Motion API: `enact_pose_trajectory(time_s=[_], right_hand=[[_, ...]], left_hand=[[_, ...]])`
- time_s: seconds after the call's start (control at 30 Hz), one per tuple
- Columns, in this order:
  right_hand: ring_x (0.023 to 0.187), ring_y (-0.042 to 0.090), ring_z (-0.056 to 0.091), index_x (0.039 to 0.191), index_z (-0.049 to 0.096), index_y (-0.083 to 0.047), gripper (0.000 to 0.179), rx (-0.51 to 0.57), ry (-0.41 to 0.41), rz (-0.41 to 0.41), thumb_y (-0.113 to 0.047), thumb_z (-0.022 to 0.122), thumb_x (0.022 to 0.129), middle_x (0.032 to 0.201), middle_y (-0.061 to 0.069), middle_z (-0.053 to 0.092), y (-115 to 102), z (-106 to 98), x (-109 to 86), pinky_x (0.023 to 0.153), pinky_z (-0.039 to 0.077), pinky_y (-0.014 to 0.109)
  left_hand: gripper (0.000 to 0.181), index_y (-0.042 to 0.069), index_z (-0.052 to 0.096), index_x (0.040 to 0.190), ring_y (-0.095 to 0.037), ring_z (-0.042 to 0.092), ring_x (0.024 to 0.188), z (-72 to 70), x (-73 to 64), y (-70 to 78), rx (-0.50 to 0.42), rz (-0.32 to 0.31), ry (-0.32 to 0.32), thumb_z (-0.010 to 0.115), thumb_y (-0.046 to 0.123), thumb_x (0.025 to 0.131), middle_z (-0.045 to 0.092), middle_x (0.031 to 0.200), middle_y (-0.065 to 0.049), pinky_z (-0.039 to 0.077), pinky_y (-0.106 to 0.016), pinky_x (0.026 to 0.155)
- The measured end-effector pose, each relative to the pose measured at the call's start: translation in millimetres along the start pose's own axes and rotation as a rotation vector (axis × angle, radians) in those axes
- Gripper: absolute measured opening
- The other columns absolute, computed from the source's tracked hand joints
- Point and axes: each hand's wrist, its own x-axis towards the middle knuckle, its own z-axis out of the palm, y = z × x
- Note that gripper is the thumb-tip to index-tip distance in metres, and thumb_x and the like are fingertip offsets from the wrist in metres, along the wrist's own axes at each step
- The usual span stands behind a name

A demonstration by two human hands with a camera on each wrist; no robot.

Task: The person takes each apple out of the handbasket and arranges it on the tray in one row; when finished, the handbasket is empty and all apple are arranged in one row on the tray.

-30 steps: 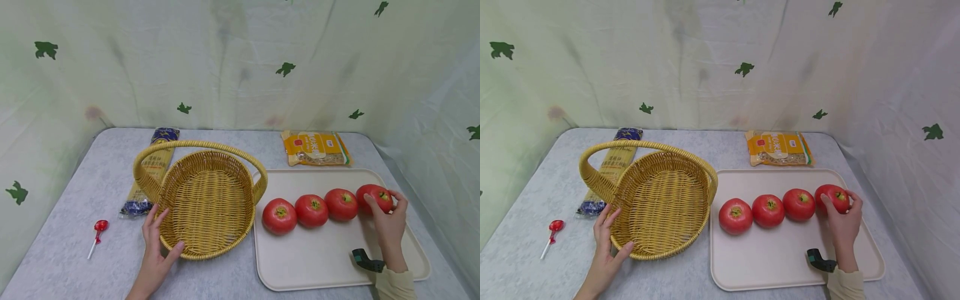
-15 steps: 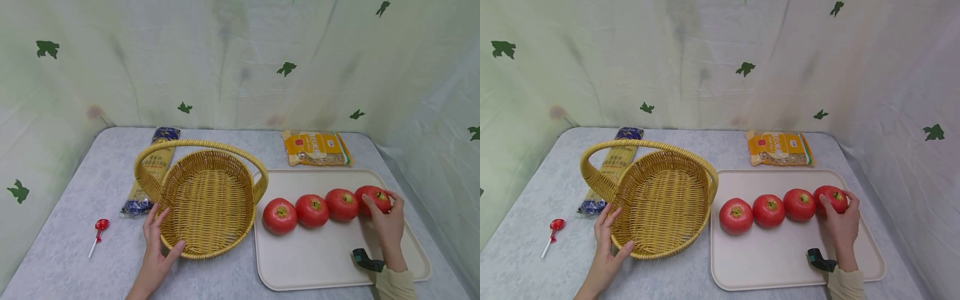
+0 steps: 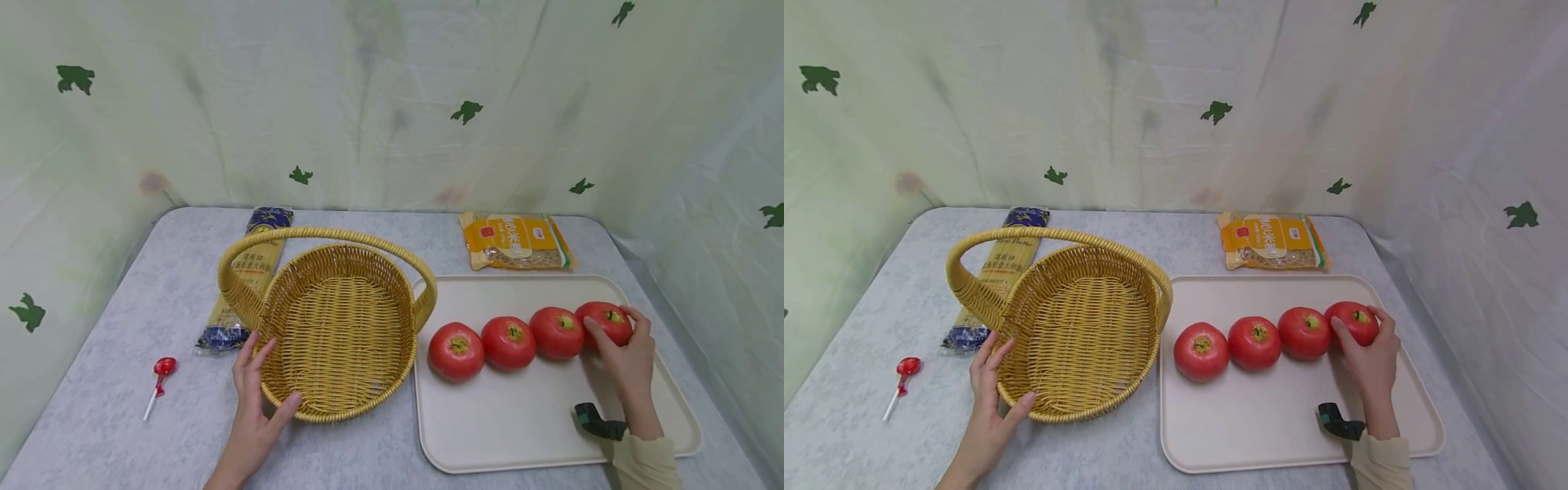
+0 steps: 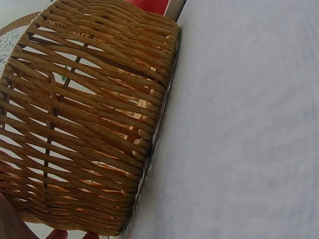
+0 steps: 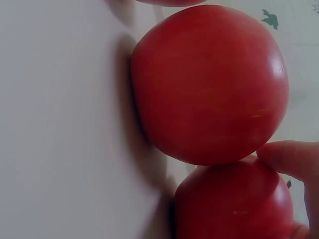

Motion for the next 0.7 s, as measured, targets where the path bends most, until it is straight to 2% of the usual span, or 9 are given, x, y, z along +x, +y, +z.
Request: enact_pose_trajectory(time_s=[0.7], right_hand=[[0.135, 0.038, 0.02, 0.15, 0.014, -0.013, 0.076, 0.001, -0.014, -0.006, -0.036, 0.058, 0.092, 0.148, 0.021, 0.021, 5.6, 2.2, -2.1, 0.094, 0.036, 0.059]], left_hand=[[0.079, 0.01, 0.025, 0.149, -0.022, -0.007, 0.139, 1.2, -1.3, 2.5, -0.001, 0.004, 0.017, 0.064, -0.002, 0.081, -0.006, 0.155, 0.002, 0.002, -0.074, 0.094]])
